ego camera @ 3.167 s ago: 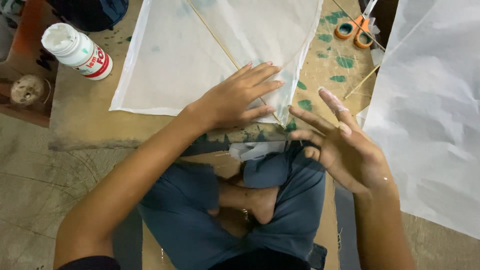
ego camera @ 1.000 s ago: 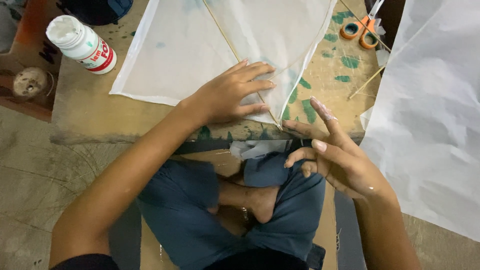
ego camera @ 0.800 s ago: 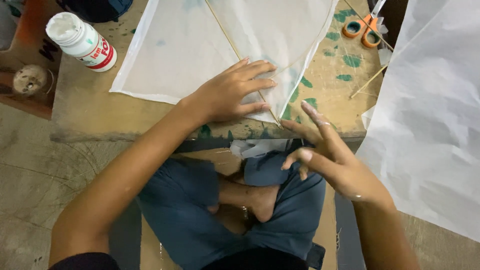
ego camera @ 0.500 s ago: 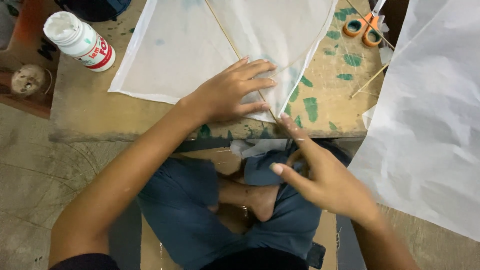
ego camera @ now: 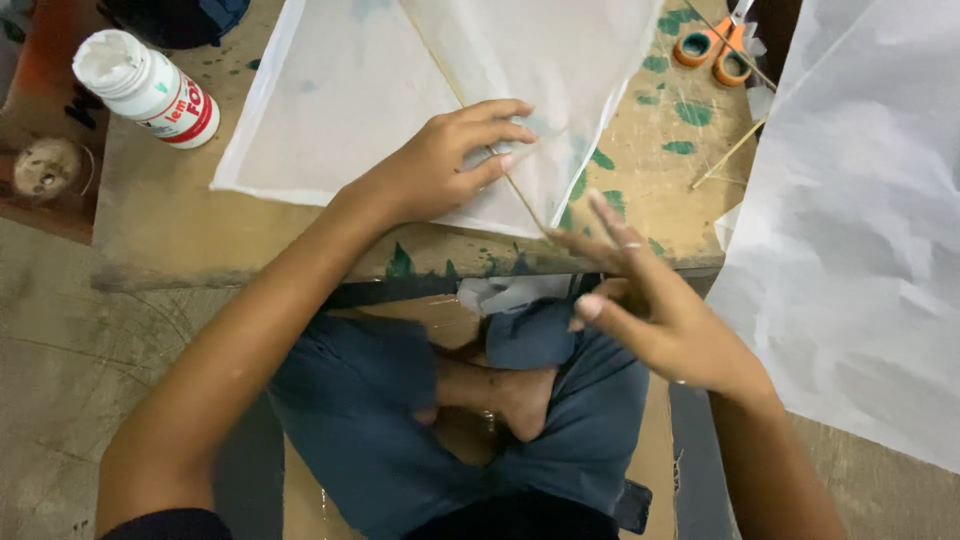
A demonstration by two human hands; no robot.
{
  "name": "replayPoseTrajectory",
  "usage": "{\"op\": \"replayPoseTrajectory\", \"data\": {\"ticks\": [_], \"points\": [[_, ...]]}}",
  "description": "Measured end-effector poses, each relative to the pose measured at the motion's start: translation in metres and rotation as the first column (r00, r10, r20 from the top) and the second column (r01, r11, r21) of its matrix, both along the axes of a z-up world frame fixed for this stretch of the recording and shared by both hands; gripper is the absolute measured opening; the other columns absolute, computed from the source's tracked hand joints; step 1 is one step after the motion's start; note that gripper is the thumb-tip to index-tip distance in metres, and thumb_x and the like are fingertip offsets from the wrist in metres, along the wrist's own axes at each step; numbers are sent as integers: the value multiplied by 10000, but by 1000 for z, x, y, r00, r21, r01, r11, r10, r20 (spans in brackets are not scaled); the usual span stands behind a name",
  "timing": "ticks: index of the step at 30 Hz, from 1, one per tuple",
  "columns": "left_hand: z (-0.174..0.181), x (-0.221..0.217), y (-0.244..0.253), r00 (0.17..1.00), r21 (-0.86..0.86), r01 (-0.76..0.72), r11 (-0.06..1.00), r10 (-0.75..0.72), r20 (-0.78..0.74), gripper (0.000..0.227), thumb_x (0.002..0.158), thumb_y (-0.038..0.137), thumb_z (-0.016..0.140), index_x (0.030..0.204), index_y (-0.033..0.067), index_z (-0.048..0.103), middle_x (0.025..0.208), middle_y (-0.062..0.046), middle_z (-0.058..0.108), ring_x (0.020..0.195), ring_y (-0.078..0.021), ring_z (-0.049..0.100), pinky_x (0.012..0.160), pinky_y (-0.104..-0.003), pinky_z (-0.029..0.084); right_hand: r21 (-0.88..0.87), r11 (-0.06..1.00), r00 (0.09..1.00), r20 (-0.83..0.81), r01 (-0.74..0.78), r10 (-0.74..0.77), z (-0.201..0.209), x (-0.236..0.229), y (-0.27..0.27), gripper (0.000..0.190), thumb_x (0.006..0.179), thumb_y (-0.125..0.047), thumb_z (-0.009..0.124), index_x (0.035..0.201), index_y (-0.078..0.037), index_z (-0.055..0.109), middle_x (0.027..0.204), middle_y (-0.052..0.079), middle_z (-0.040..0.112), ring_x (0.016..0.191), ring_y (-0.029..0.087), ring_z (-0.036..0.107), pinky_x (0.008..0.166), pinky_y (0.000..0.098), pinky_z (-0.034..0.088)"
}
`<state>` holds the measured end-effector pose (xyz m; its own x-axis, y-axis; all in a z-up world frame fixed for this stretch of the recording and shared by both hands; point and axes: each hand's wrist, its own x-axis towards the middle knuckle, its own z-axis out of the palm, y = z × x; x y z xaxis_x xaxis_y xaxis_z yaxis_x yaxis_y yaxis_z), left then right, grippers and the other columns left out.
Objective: Applying glue to a kite frame and attaching kite paper by smoothing it with hands
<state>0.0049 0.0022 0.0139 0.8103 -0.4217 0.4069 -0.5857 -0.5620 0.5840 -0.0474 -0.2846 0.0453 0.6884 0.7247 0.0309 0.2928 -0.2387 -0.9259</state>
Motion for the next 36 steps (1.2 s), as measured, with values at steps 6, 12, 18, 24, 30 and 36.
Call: {"op": "replayPoseTrajectory", "data": {"ticks": [6,12,18,24,30,36], "points": [[7,0,-14,998,128,-39,991,45,-44,366,980,217,593,1294,51,679,1518,-157,512,1329,-322,561,1084,-475,463,266,962,991,-131,69,-35,-12,16,-20,729,1001,-127,441,1623,-62,67,1601,327,381,830,275,737,437,190,453],[-14,3,-18,990,201,18,979,-46,137,428,945,275,713,1296,35,666,1489,-154,517,1405,-340,451,1161,-444,373,404,901,930,-367,159,1,-21,32,-24,746,1052,-249,431,1652,-123,7,1647,333,280,944,328,687,489,206,431],[-12,-2,-21,997,216,-29,976,13,72,502,948,308,714,1370,52,621,1539,-137,474,1463,-321,385,1190,-457,355,307,946,931,-366,105,15,-7,52,-16,808,1054,-403,408,1608,-226,-152,1665,349,187,720,250,677,317,192,269],[-12,-1,-19,1000,196,-28,980,27,11,562,952,378,690,1401,59,581,1564,-115,444,1485,-315,353,1202,-470,331,166,981,953,-299,104,-50,8,59,2,814,1041,-503,317,1589,-193,-199,1643,341,247,625,219,641,331,195,265],[-8,2,-16,996,125,-26,992,37,-87,540,949,307,673,1406,53,544,1592,-141,401,1468,-321,400,1195,-482,345,-155,976,976,-131,153,-174,24,53,19,742,1019,-466,283,1606,-240,-111,1675,169,306,575,203,618,443,298,459],[4,3,-9,989,-186,-73,980,48,-137,620,761,-143,388,1343,6,541,1494,-196,535,1384,-352,527,1185,-416,391,-313,936,974,202,163,-102,25,51,26,731,1038,-409,323,1634,-66,73,1651,232,296,1512,337,325,1178,433,275]]}}
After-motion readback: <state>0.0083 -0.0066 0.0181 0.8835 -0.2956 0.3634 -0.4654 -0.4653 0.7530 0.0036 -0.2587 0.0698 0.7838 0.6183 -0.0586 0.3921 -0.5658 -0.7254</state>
